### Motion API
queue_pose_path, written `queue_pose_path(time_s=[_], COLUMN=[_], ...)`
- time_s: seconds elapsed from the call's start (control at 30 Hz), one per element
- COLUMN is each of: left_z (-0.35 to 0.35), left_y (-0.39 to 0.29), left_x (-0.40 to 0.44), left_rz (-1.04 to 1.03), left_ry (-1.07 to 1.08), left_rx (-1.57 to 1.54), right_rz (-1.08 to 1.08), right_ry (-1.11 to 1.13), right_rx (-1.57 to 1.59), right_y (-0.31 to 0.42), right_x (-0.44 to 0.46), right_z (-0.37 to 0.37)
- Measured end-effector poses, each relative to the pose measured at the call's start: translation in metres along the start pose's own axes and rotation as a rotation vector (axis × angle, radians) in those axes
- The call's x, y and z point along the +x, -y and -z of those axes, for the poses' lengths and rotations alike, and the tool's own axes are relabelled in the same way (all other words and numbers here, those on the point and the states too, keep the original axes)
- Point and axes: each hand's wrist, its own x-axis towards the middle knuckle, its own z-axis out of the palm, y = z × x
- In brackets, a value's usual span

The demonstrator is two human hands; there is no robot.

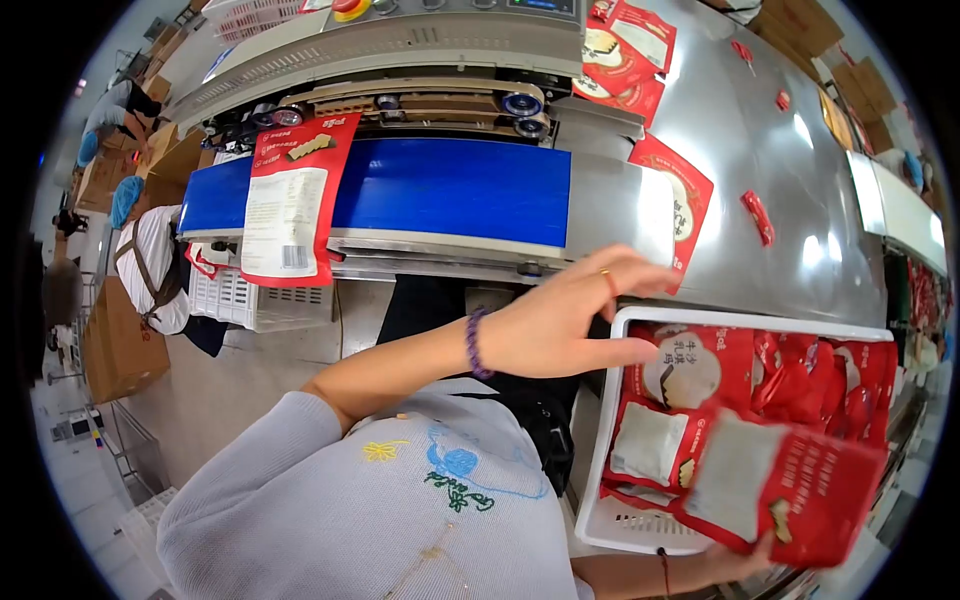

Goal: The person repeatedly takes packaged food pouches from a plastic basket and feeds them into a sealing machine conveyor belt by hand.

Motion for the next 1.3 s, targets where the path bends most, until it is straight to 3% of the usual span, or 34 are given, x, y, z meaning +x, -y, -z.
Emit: queue_pose_path(time_s=[0.03,0.07,0.1,0.13,0.17,0.2,0.23,0.27,0.33,0.4,0.43,0.47,0.53,0.57,0.6,0.7,0.87,1.07,1.13,1.17,1.2,1.23,1.27,1.3], left_z=[0.0,0.004,0.005,0.007,0.019,0.035,0.046,0.044,0.057,0.065,0.072,0.071,0.072,0.071,0.076,0.088,0.108,0.153,0.166,0.173,0.188,0.188,0.186,0.215], left_y=[-0.002,-0.001,0.014,0.009,0.012,0.017,0.025,0.038,0.05,0.062,0.06,0.066,0.077,0.078,0.087,0.103,0.114,0.112,0.111,0.11,0.113,0.105,0.091,0.118], left_x=[0.002,0.009,0.012,0.007,0.009,0.008,-0.001,0.002,0.008,0.005,0.015,0.014,0.025,0.028,0.028,0.036,0.036,0.011,-0.005,-0.01,-0.025,-0.03,-0.035,-0.065], left_rz=[0.105,0.201,0.281,0.258,0.43,0.607,0.601,0.603,0.414,0.348,0.544,0.477,0.594,0.544,0.552,0.634,0.668,0.723,0.769,0.822,0.829,0.739,0.755,0.415], left_ry=[0.069,0.096,0.15,0.126,0.069,0.036,-0.127,-0.251,-0.347,-0.323,-0.423,-0.459,-0.646,-0.702,-0.728,-0.785,-0.873,-0.957,-0.892,-0.835,-0.764,-0.805,-0.808,-0.848], left_rx=[-0.155,-0.312,-0.487,-0.53,-0.547,-0.564,-0.595,-0.658,-0.594,-0.437,-0.447,-0.467,-0.427,-0.443,-0.39,-0.391,-0.434,-0.318,-0.196,-0.11,0.05,0.206,0.309,0.444], right_rz=[-0.271,0.004,-0.177,-0.36,-0.383,-0.5,-0.505,-0.583,-0.501,-0.637,-0.752,-0.741,-0.443,-0.35,-0.263,-0.22,-0.34,-0.258,0.177,-0.013,0.263,0.122,0.239,0.466], right_ry=[0.283,0.135,0.282,0.507,0.664,0.824,0.787,0.979,0.938,0.969,0.923,0.927,0.967,0.939,0.937,0.885,0.942,0.969,0.986,0.986,0.962,0.977,0.92,0.844], right_rx=[0.118,-0.225,-0.112,0.014,-0.122,0.045,0.029,0.11,-0.048,0.028,0.181,0.183,-0.151,-0.14,-0.326,-0.308,-0.223,-0.11,-0.274,-0.299,-0.278,-0.244,-0.248,-0.465], right_y=[0.004,-0.063,-0.079,-0.044,-0.092,-0.094,-0.061,-0.092,-0.14,-0.134,-0.139,-0.135,-0.134,-0.135,-0.142,-0.149,-0.153,-0.178,-0.203,-0.193,-0.182,-0.155,-0.139,-0.139], right_x=[-0.006,-0.002,-0.011,-0.047,-0.023,-0.03,-0.063,-0.058,-0.05,-0.057,-0.052,-0.057,-0.05,-0.053,-0.041,-0.031,-0.03,-0.069,-0.077,-0.079,-0.074,-0.069,-0.063,-0.05], right_z=[0.004,-0.015,-0.044,-0.086,-0.093,-0.132,-0.174,-0.2,-0.239,-0.256,-0.26,-0.266,-0.279,-0.281,-0.282,-0.298,-0.325,-0.367,-0.361,-0.349,-0.336,-0.314,-0.285,-0.252])
